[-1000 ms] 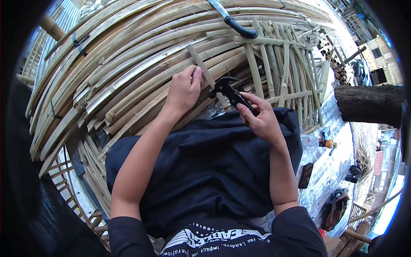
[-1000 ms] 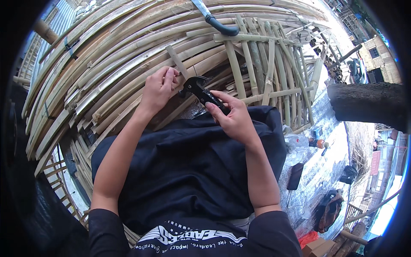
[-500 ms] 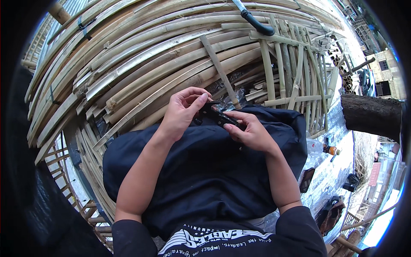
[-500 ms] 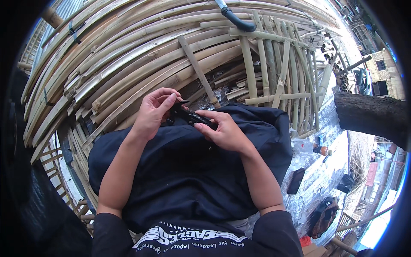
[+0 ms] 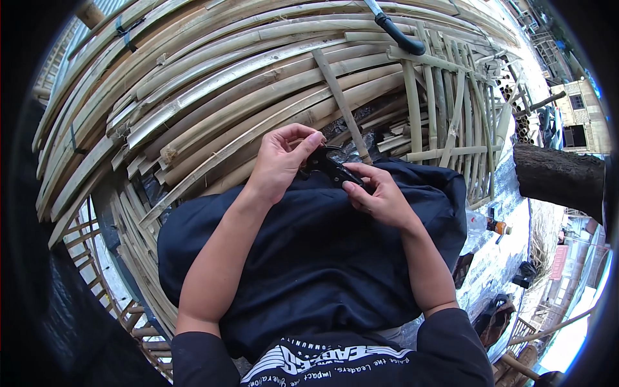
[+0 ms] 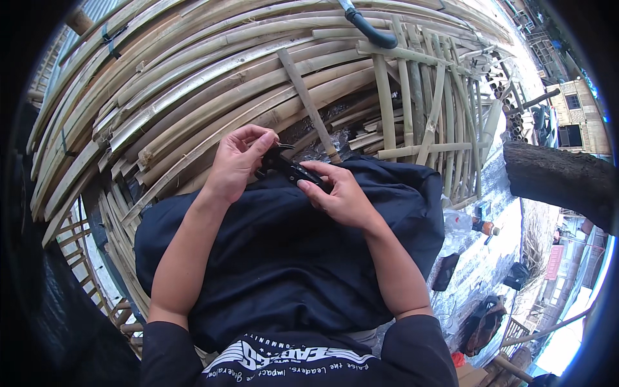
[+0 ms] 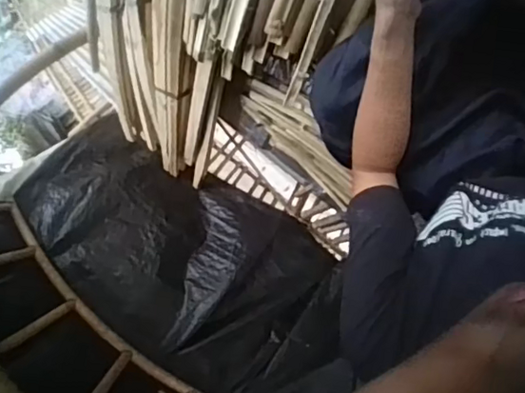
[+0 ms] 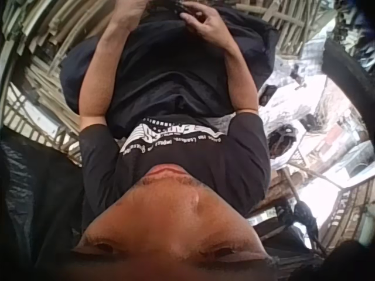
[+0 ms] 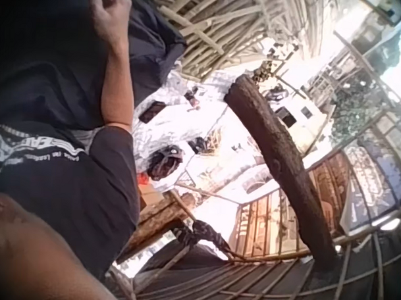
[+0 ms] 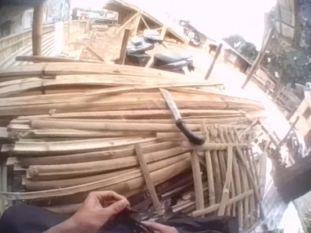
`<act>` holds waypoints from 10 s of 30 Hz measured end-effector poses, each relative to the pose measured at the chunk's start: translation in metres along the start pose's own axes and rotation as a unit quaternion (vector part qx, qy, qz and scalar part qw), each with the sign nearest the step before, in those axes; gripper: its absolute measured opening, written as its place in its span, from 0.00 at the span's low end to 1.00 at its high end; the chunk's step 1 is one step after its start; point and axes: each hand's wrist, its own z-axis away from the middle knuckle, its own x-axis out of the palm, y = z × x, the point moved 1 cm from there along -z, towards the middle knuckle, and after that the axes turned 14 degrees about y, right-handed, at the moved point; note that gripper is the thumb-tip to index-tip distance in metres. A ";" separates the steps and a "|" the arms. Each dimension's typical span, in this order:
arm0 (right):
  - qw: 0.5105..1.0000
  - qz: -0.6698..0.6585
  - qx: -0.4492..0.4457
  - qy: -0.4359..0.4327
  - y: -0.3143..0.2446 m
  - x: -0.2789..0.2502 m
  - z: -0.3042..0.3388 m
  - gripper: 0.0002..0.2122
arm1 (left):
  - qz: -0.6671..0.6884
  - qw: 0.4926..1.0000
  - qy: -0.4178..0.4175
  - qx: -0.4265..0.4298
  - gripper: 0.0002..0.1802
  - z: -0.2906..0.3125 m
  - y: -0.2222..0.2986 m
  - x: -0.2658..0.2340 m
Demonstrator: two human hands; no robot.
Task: The person hammers nails into thin bamboo strips to secure them onto a larger curved bamboo framework. The person holds a small hammer and positions nails by hand while sitting amidst a large collection of bamboo materials.
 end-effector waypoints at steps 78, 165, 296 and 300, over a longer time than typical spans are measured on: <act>0.947 -0.269 -0.074 0.162 0.013 0.025 -0.079 0.07 | 0.116 0.977 0.040 -0.173 0.02 -0.014 -0.024 0.012; 0.927 -0.095 -0.213 0.294 -0.031 0.018 -0.164 0.04 | -0.590 0.531 -0.014 0.608 0.14 -0.118 0.046 -0.046; 0.880 -0.473 0.036 0.026 -0.044 -0.008 -0.109 0.18 | -0.486 0.713 0.202 0.463 0.07 -0.143 0.008 0.014; 0.977 -0.099 -0.037 0.187 -0.045 -0.008 -0.110 0.11 | -0.483 0.715 0.202 0.463 0.08 -0.144 0.007 0.015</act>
